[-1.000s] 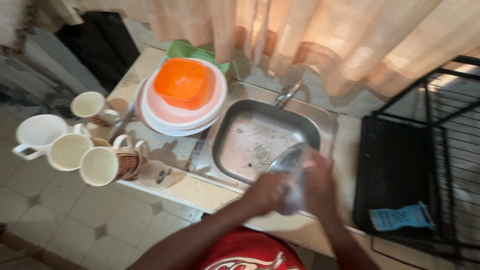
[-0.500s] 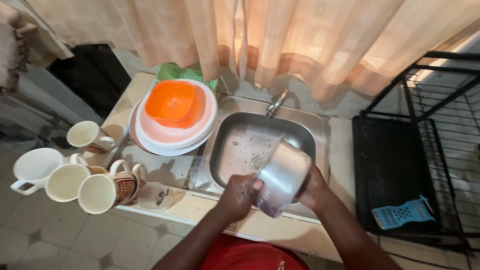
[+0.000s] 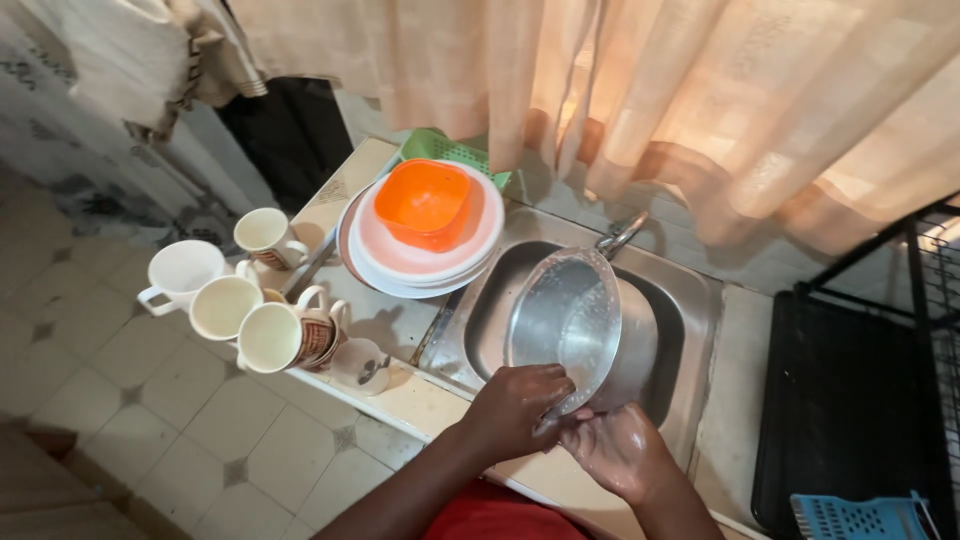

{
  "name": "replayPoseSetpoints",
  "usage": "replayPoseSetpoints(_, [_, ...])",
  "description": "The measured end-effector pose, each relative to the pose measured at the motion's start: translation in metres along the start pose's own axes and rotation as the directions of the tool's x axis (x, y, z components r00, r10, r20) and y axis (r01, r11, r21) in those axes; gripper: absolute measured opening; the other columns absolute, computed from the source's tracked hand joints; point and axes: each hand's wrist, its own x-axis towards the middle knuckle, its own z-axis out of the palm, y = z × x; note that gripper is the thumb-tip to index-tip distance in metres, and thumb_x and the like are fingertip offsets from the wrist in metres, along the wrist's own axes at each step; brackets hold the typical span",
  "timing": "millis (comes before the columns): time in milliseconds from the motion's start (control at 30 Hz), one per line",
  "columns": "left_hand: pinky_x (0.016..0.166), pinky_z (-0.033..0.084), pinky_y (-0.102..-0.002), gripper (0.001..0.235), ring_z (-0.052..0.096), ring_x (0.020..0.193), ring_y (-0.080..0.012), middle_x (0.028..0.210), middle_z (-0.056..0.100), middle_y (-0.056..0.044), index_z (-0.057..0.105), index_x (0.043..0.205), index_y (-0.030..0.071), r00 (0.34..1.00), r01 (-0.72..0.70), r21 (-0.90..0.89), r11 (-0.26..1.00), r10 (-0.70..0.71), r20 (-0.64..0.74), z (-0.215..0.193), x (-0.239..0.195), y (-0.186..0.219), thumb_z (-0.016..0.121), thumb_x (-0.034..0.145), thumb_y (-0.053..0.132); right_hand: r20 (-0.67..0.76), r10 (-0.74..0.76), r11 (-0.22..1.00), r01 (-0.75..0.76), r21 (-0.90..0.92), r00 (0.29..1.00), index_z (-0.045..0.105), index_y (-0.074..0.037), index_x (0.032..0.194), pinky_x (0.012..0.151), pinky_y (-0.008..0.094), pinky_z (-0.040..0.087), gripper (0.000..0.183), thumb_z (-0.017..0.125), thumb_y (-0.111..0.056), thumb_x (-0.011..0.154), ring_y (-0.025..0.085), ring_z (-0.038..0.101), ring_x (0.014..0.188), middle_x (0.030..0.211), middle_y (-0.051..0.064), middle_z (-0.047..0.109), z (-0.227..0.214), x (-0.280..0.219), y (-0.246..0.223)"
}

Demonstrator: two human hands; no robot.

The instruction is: Washing and rinsing various kitchen dishes in a sink

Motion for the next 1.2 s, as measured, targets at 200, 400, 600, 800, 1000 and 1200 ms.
replayPoseSetpoints(200, [0.058, 0.050, -0.045, 0.020, 0.068, 0.083, -0.0360, 0.095, 0.068, -0.017, 0.066, 0.104, 0.002, 0.994, 0.058, 0.136, 0.989, -0.070, 0.083, -0.015, -0.011, 0.004, 0.072, 0.085, 0.007, 0.083, -0.015, 0.965, 0.037, -0.259, 0.996, 0.063, -0.005, 0.104, 0.082, 0.049, 0.057, 0.023, 0.059, -0.026, 0.096, 0.028, 0.062, 0.080, 0.081, 0.012, 0.059, 0.013, -0.010, -0.004])
replayPoseSetpoints(400, [0.058, 0.066, -0.052, 0.050, 0.078, 0.078, -0.0316, 0.101, 0.080, -0.016, 0.072, 0.124, 0.006, 0.990, 0.105, 0.346, 0.932, -0.131, 0.052, -0.060, 0.003, 0.018, 0.067, 0.076, -0.007, 0.029, -0.173, 0.939, 0.174, -0.296, 0.984, 0.065, -0.009, 0.111, 0.078, 0.045, 0.053, 0.020, 0.055, -0.024, 0.103, 0.037, 0.066, 0.104, 0.109, 0.015, 0.070, 0.028, -0.018, -0.025])
replayPoseSetpoints(600, [0.051, 0.065, -0.043, 0.020, 0.071, 0.062, -0.0256, 0.082, 0.073, -0.014, 0.076, 0.102, 0.001, 0.998, 0.044, 0.555, 0.830, -0.055, 0.002, -0.135, 0.033, 0.025, 0.067, 0.087, -0.008, -0.014, -0.145, 0.929, 0.132, -0.346, 0.989, 0.062, -0.004, 0.125, 0.074, 0.037, 0.051, 0.034, 0.055, -0.024, 0.099, 0.033, 0.066, 0.095, 0.120, 0.028, 0.070, 0.044, -0.019, -0.030])
replayPoseSetpoints(800, [0.043, 0.040, -0.046, 0.008, 0.055, 0.057, -0.0295, 0.076, 0.055, -0.008, 0.062, 0.088, 0.009, 0.999, 0.017, 0.818, 0.575, -0.045, 0.011, -0.208, 0.064, -0.012, 0.061, 0.085, 0.002, 0.100, -0.086, 0.941, 0.114, -0.319, 0.991, 0.066, -0.004, 0.115, 0.069, 0.036, 0.055, 0.028, 0.058, -0.026, 0.099, 0.037, 0.071, 0.096, 0.108, 0.022, 0.073, 0.014, 0.008, -0.036])
replayPoseSetpoints(1000, [0.043, 0.039, -0.053, 0.017, 0.060, 0.061, -0.0398, 0.083, 0.061, -0.010, 0.061, 0.091, 0.009, 0.942, 0.185, 0.859, 0.476, -0.335, -0.017, -0.253, 0.090, -0.109, 0.065, 0.097, 0.025, 0.255, 0.006, 0.974, 0.052, -0.221, 0.967, 0.070, -0.009, 0.120, 0.074, 0.037, 0.061, 0.033, 0.060, -0.029, 0.095, 0.038, 0.069, 0.110, 0.121, 0.020, 0.072, -0.032, 0.039, -0.073])
replayPoseSetpoints(1200, [0.077, 0.054, -0.056, 0.022, 0.067, 0.094, -0.0415, 0.103, 0.069, -0.012, 0.067, 0.110, 0.014, 0.732, 0.272, 0.912, 0.305, -0.681, 0.010, -0.274, 0.103, -0.216, 0.060, 0.092, 0.023, 0.137, 0.039, 0.979, -0.010, -0.206, 0.990, 0.068, -0.017, 0.124, 0.080, 0.039, 0.061, 0.037, 0.065, -0.035, 0.092, 0.032, 0.067, 0.114, 0.126, 0.010, 0.071, -0.106, 0.075, -0.122])
